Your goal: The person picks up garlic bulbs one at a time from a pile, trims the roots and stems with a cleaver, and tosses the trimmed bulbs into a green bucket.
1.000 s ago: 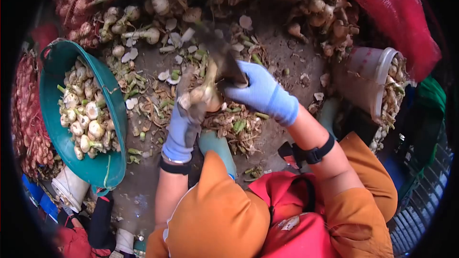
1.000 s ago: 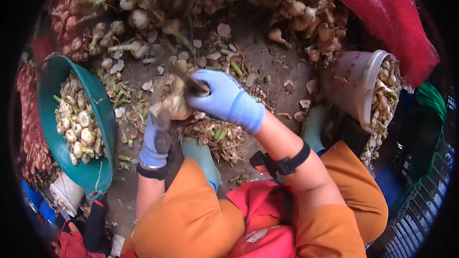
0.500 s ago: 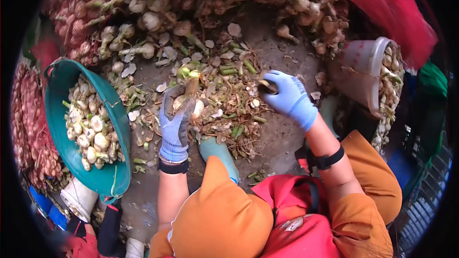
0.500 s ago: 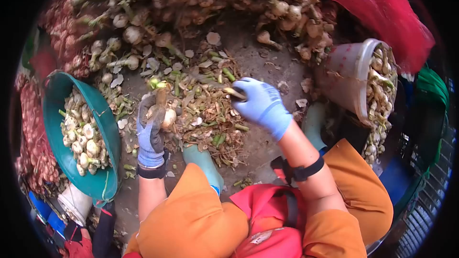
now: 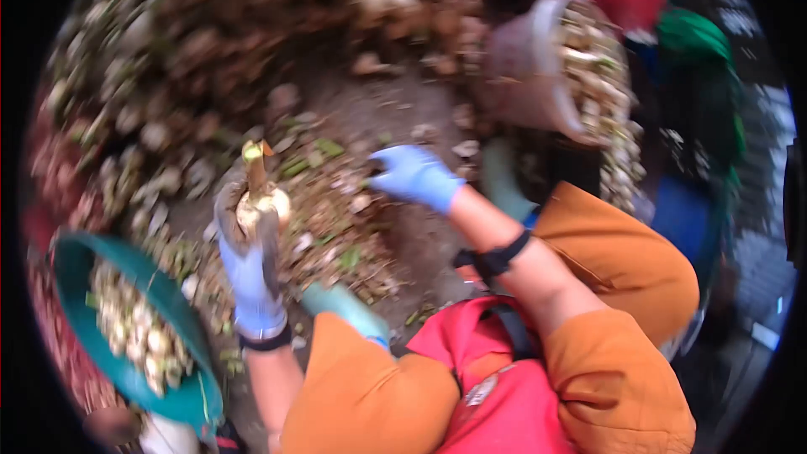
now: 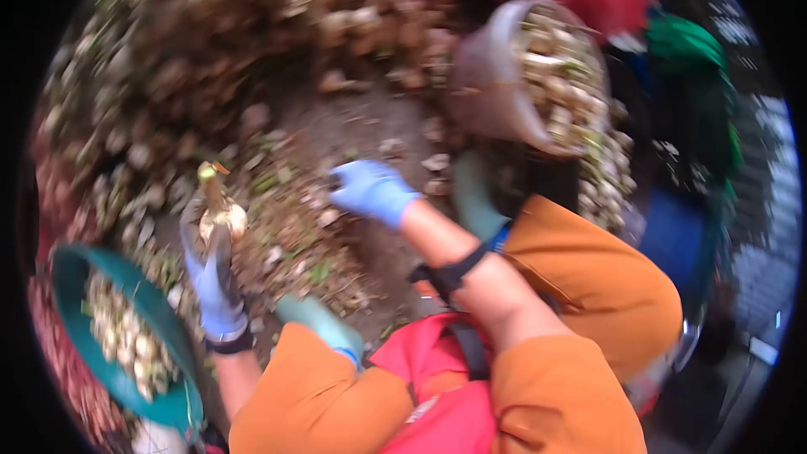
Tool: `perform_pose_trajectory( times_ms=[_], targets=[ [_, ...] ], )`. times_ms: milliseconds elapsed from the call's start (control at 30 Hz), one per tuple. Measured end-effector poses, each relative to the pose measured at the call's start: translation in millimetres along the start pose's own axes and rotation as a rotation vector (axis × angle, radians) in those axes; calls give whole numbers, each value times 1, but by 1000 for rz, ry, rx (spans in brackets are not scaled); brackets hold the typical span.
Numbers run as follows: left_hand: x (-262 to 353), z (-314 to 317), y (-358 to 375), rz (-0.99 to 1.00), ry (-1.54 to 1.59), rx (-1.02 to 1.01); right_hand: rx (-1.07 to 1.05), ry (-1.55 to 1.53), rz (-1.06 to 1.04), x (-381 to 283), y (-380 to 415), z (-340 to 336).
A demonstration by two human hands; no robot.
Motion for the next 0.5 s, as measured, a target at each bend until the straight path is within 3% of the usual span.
perform_pose_trajectory(
  times_ms=[67,100,133,167,200,267,300,333,367,400,467,500],
  targets=[
    [100,86,11,532,-204,-319,80,-15,44,22,-3,9],
    [118,94,11,539,-150,-363,43,-237,-26,27,-4,20],
    [119,106,8,307,0,-540,5,-463,-118,29,0,23],
    [110,117,5,74,129,-708,-11,-257,23,24,6,14],
    [91,94,-27,34,-34,-508,-32,-57,157,15,11,4],
    [39,26,-97,40,-332,-204,29,-63,140,14,17,0],
    [-8,-27,-137,297,-537,-131,13,-75,142,12,17,-2],
    [-34,-64,-158,87,-1028,-33,-10,-87,148,12,18,0],
    [-61,-80,-162,128,-1011,-45,-15,-89,157,11,19,3],
    [-122,-128,-195,105,-1343,-5,-43,-107,167,8,19,7],
    [-103,-104,-197,-170,-1484,-82,-91,-118,160,0,12,19],
    [-111,-108,-212,-46,-1446,-6,-78,-108,119,-6,9,25]
  ],
)
Point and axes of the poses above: each hand's wrist, its own y-axis away from the middle knuckle, its own z-axis out of the palm, x = y × z, the point moved 7 cm from there along -y, towards the middle knuckle, and after that the axes turned 8 degrees about -y, right-handed, at the moved point
